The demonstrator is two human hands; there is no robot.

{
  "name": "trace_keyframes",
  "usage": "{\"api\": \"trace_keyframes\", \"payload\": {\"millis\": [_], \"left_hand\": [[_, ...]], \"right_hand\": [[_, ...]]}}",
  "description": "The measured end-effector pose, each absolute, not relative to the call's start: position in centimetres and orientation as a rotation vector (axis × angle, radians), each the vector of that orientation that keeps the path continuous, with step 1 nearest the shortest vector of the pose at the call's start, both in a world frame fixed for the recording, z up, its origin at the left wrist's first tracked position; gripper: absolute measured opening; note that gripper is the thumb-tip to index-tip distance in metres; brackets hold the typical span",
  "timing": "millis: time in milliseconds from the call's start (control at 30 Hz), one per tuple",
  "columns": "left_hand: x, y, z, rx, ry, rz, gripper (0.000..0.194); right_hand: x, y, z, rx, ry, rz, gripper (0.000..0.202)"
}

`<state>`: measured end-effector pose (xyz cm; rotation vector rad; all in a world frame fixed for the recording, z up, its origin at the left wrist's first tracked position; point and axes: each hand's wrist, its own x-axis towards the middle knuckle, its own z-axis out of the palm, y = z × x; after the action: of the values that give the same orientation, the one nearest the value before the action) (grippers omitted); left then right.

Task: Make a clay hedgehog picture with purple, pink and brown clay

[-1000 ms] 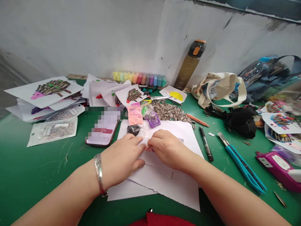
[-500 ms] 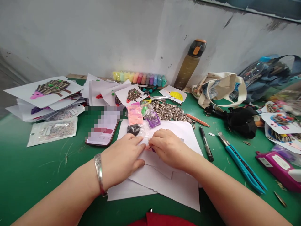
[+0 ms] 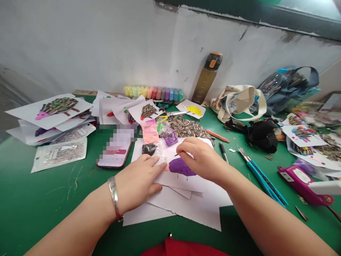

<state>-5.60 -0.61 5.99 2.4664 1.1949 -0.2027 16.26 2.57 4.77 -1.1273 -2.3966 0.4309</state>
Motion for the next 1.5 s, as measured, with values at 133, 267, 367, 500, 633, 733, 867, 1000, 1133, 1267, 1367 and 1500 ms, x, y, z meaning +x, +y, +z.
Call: {"api": "trace_keyframes", "payload": {"millis": [133, 267, 367, 500, 633, 733, 867, 1000, 1133, 1267, 1367, 1500], "left_hand": [[-5.3, -1.0, 5.7, 2.476, 1.227, -0.178, 0.052], [-5.1, -1.6, 5.0, 2.498, 1.278, -0.189, 0.057], [-5.0, -2.2, 4.1, 2.522, 1.346, -0.17, 0.068], [-4.7, -2.8, 3.3, 2.557, 1.387, -0.165, 0.073], [-4.9, -3.0, 2.8, 2.617, 1.39, -0.09, 0.073], [-5.5, -3.0, 2.5, 2.635, 1.341, 0.007, 0.072], [-6.1, -2.9, 2.3, 2.642, 1.316, 0.052, 0.072], [-6.2, -2.8, 2.3, 2.655, 1.306, 0.055, 0.069], [-6.1, -2.9, 2.2, 2.675, 1.306, 0.04, 0.065], [-5.8, -3.1, 2.1, 2.706, 1.32, 0.049, 0.057], [-5.7, -3.2, 2.2, 2.696, 1.312, 0.056, 0.055], [-6.0, -3.0, 2.5, 2.648, 1.301, 0.041, 0.062]], "right_hand": [[17.2, 1.3, 5.0, -1.154, -2.404, 0.414, 0.018], [18.7, -0.5, 4.5, -1.211, -2.343, 0.432, 0.017], [19.5, -1.3, 4.1, -1.201, -2.257, 0.446, 0.016], [19.3, -1.1, 3.8, -1.159, -2.209, 0.458, 0.015], [19.2, -0.8, 3.8, -1.151, -2.21, 0.467, 0.014], [19.5, -0.9, 3.8, -1.173, -2.195, 0.472, 0.014], [19.7, -0.9, 3.7, -1.174, -2.194, 0.482, 0.014], [19.5, -0.8, 3.6, -1.158, -2.208, 0.476, 0.015], [19.5, -0.8, 3.4, -1.156, -2.226, 0.474, 0.015], [19.4, -0.7, 3.2, -1.161, -2.256, 0.487, 0.015], [19.3, -0.7, 3.2, -1.168, -2.267, 0.496, 0.015], [19.3, -0.7, 3.2, -1.185, -2.267, 0.502, 0.016]]}}
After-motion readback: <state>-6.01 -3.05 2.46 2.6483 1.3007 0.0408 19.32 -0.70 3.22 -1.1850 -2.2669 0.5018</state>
